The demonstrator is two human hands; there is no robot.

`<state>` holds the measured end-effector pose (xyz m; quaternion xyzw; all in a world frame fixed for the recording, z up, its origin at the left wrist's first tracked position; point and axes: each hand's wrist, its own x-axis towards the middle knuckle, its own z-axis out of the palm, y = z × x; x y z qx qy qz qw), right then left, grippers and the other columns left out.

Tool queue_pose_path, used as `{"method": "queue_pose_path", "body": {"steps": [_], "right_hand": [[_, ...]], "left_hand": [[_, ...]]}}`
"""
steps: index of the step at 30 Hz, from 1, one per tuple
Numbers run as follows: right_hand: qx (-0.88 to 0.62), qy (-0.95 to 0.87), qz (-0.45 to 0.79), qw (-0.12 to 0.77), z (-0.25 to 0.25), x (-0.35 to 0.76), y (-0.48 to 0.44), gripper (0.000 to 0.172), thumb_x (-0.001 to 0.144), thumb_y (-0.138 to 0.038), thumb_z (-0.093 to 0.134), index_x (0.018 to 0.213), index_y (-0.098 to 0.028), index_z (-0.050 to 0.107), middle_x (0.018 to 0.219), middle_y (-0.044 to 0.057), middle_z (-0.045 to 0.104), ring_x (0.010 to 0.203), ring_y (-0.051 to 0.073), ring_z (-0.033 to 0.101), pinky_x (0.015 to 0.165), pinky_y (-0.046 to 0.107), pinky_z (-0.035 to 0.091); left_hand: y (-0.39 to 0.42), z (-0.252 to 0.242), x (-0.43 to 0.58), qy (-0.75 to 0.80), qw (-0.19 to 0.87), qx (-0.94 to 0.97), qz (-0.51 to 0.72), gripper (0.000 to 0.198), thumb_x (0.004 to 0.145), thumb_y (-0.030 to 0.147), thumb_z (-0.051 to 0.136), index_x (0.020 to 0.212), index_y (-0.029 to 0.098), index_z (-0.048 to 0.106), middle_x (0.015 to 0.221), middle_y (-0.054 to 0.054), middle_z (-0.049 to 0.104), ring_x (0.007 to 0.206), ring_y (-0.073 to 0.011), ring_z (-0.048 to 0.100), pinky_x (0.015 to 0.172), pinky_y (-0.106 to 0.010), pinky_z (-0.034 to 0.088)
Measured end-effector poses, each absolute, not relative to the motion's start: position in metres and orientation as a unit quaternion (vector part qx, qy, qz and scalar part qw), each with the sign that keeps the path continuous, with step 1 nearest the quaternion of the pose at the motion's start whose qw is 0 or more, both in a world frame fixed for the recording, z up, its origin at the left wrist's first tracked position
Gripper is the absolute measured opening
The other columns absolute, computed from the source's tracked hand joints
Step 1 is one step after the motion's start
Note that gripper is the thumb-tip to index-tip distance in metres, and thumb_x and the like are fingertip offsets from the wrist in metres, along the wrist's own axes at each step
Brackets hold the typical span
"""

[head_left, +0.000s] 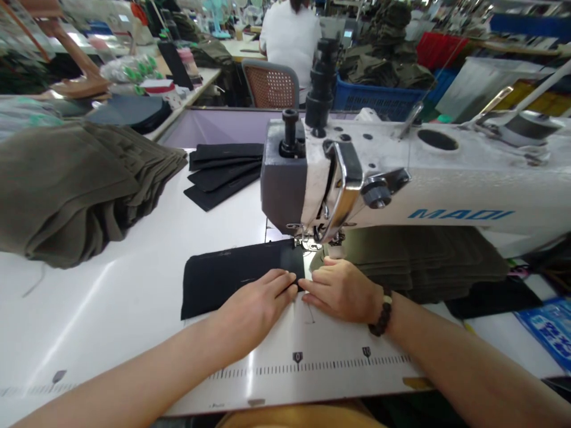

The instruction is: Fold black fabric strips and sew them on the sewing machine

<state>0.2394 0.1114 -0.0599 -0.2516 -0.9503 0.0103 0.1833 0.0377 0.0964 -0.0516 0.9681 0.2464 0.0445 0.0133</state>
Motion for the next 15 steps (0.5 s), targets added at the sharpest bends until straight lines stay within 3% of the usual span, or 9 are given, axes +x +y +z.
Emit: {"method": "queue_pose_path", "body": {"steps": [9,15], "right_hand": [[-0.237,-0.957,0.001,0.166,-0.059,0.237,0.106,0.031,0.092,-0.027,0.036,0.079,-0.013,0.061,0.059,-0.001,0.053,0.052,0.013,0.042,0.057,0.030,0.027],[-0.296,-0.942,-0.006,0.158,-0.059,0.235,0.108,0.031,0.092,-0.028,0.035,0.083,-0.013,0.061,0.059,0.000,0.053,0.056,0.014,0.046,0.060,0.030,0.028]], "left_hand": [[0.098,-0.061,0.032,0.237,-0.038,0.968,0.078,0.039,0.088,0.007,0.019,0.103,0.005,0.055,0.108,-0.012,0.059,0.104,-0.0174,0.051,0.093,-0.029,0.040],[0.108,-0.054,0.034,0.239,-0.033,0.968,0.067,0.036,0.087,0.009,0.024,0.104,0.005,0.056,0.111,-0.012,0.059,0.106,-0.0179,0.051,0.093,-0.029,0.040]]}}
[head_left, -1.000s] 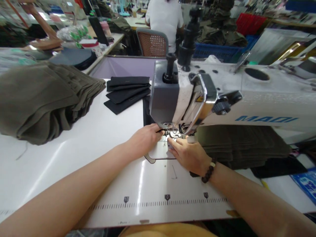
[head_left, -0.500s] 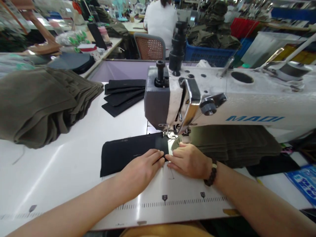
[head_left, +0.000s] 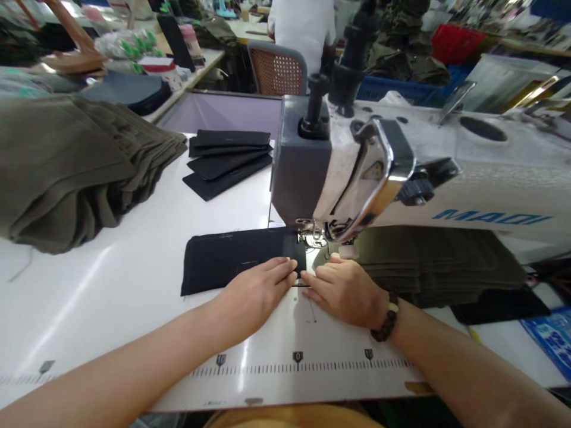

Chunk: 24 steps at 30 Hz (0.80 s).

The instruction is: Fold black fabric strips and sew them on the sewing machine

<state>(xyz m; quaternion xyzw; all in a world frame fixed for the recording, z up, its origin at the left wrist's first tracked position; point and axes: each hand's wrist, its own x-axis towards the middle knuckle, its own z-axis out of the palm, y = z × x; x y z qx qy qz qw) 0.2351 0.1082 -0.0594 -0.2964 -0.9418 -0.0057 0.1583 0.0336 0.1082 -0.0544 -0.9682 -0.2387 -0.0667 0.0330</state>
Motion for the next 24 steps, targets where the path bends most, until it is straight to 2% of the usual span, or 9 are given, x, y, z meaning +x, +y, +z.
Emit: {"method": "queue_pose_path", "body": {"steps": [7,11,17,24], "right_hand": [[-0.380,-0.918,-0.027,0.110,-0.060,0.231,0.111,0.021,0.087,-0.028,0.045,0.094,-0.014,0.059,0.065,0.001,0.059,0.061,0.014,0.053,0.068,0.030,0.031],[-0.421,-0.903,-0.023,0.085,-0.059,0.228,0.112,0.025,0.085,-0.029,0.049,0.104,-0.013,0.056,0.074,0.003,0.063,0.067,0.015,0.055,0.067,0.028,0.032],[-0.437,-0.895,-0.009,0.086,-0.056,0.226,0.111,0.028,0.084,-0.030,0.051,0.106,-0.013,0.055,0.079,0.005,0.063,0.071,0.016,0.055,0.061,0.027,0.031],[-0.439,-0.895,0.010,0.081,-0.056,0.226,0.111,0.029,0.084,-0.029,0.052,0.108,-0.013,0.054,0.079,0.006,0.062,0.072,0.017,0.053,0.060,0.027,0.031]], "left_hand": [[0.129,-0.058,0.035,-0.257,-0.010,-0.965,-0.057,0.028,0.085,0.010,0.037,0.106,0.004,0.054,0.112,-0.014,0.056,0.109,-0.0208,0.048,0.095,-0.031,0.040],[0.140,-0.055,0.037,-0.284,-0.057,-0.956,-0.044,0.026,0.084,0.011,0.043,0.107,0.007,0.054,0.112,-0.012,0.055,0.110,-0.0203,0.047,0.094,-0.031,0.041],[0.156,-0.054,0.040,-0.310,-0.086,-0.945,-0.050,0.019,0.084,0.011,0.044,0.098,0.010,0.056,0.108,-0.010,0.056,0.106,-0.0195,0.050,0.091,-0.031,0.043],[0.169,-0.058,0.038,-0.309,-0.073,-0.943,-0.098,0.020,0.086,0.011,0.039,0.095,0.012,0.056,0.099,-0.008,0.058,0.095,-0.0177,0.054,0.082,-0.028,0.045]]}}
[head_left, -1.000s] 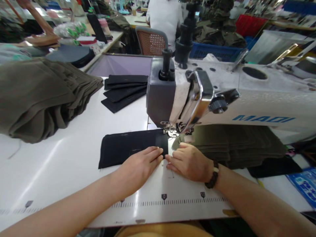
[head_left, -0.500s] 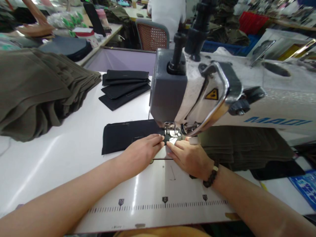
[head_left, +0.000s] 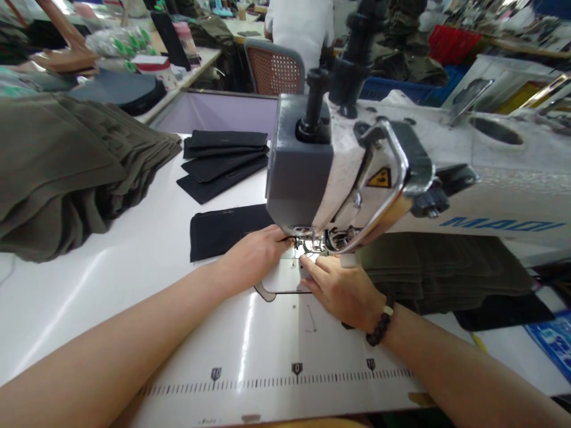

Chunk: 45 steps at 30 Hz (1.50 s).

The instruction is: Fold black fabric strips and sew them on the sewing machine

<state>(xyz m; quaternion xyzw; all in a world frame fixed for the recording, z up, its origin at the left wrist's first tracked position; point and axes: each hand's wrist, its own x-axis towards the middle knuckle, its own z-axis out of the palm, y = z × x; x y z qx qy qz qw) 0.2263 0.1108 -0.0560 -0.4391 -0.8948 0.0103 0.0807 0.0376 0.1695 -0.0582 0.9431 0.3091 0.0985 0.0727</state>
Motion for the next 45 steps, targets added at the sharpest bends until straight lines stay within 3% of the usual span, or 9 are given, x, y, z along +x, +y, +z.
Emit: {"method": "queue_pose_path", "body": {"steps": [6,9,14,16,19,23,33,40,45], "right_hand": [[-0.436,-0.894,0.021,0.100,-0.055,0.229,0.109,0.023,0.083,-0.026,0.053,0.103,-0.015,0.056,0.076,0.004,0.062,0.068,0.016,0.053,0.059,0.027,0.031],[-0.425,-0.896,-0.012,0.128,-0.045,0.235,0.108,0.012,0.084,-0.022,0.049,0.088,-0.016,0.059,0.068,0.003,0.059,0.063,0.016,0.052,0.060,0.028,0.032],[-0.486,-0.863,-0.090,0.101,-0.020,0.258,0.108,0.015,0.081,-0.023,0.053,0.066,-0.018,0.053,0.063,0.003,0.055,0.059,0.019,0.051,0.056,0.031,0.034],[-0.525,-0.845,-0.093,0.044,-0.011,0.268,0.109,0.014,0.074,-0.025,0.063,0.066,-0.019,0.052,0.065,0.002,0.055,0.059,0.019,0.052,0.056,0.031,0.036],[-0.559,-0.825,-0.075,-0.024,-0.003,0.277,0.110,0.019,0.068,-0.027,0.070,0.071,-0.019,0.053,0.072,0.001,0.056,0.066,0.020,0.055,0.058,0.030,0.038],[-0.565,-0.821,-0.055,-0.055,-0.003,0.279,0.110,0.009,0.076,-0.018,0.061,0.071,-0.018,0.054,0.075,0.002,0.057,0.068,0.017,0.056,0.058,0.028,0.037],[-0.567,-0.823,-0.017,-0.020,0.004,0.284,0.109,0.024,0.085,-0.017,0.045,0.068,-0.017,0.062,0.072,0.003,0.060,0.069,0.015,0.057,0.057,0.025,0.034],[-0.582,-0.810,-0.043,0.054,0.004,0.288,0.106,0.010,0.083,-0.016,0.047,0.079,-0.016,0.056,0.085,0.004,0.059,0.080,0.015,0.056,0.066,0.024,0.037],[-0.597,-0.797,-0.063,0.068,0.019,0.302,0.067,0.011,0.086,-0.014,0.041,0.085,-0.016,0.052,0.066,0.002,0.058,0.061,0.017,0.056,0.053,0.025,0.033]], "left_hand": [[0.164,-0.054,0.038,0.299,0.070,0.949,0.074,0.021,0.085,0.011,0.040,0.099,0.012,0.056,0.103,-0.009,0.057,0.095,-0.0169,0.053,0.081,-0.026,0.045],[0.149,-0.048,0.034,0.333,0.018,0.941,0.049,0.026,0.084,0.010,0.040,0.107,0.009,0.053,0.107,-0.011,0.055,0.097,-0.0194,0.052,0.082,-0.030,0.045],[0.154,-0.045,0.020,0.452,-0.041,0.891,-0.010,0.031,0.082,0.006,0.036,0.108,0.008,0.053,0.098,-0.013,0.057,0.083,-0.0218,0.055,0.068,-0.034,0.049],[0.174,-0.045,0.012,0.485,-0.037,0.874,0.003,0.030,0.083,0.006,0.034,0.103,0.007,0.055,0.099,-0.014,0.057,0.089,-0.0218,0.055,0.075,-0.035,0.048],[0.191,-0.041,0.005,0.502,-0.048,0.863,0.036,0.036,0.082,0.003,0.031,0.114,0.005,0.047,0.117,-0.018,0.050,0.106,-0.0231,0.049,0.088,-0.039,0.042],[0.159,-0.035,0.006,0.474,-0.016,0.877,0.075,0.040,0.083,0.014,0.039,0.122,0.008,0.042,0.126,-0.015,0.045,0.106,-0.0251,0.050,0.085,-0.038,0.045],[0.076,-0.040,-0.010,0.415,0.010,0.902,0.119,0.036,0.088,0.025,0.032,0.117,0.014,0.049,0.122,-0.012,0.051,0.101,-0.0238,0.055,0.083,-0.040,0.049],[0.062,-0.032,-0.002,0.400,0.016,0.906,0.138,0.034,0.088,0.023,0.033,0.115,0.015,0.051,0.120,-0.012,0.053,0.100,-0.0226,0.056,0.083,-0.040,0.049],[0.053,-0.022,0.024,0.364,0.040,0.904,0.219,0.039,0.087,0.019,0.037,0.126,0.013,0.038,0.124,-0.013,0.048,0.110,-0.0210,0.049,0.090,-0.037,0.046]]}}
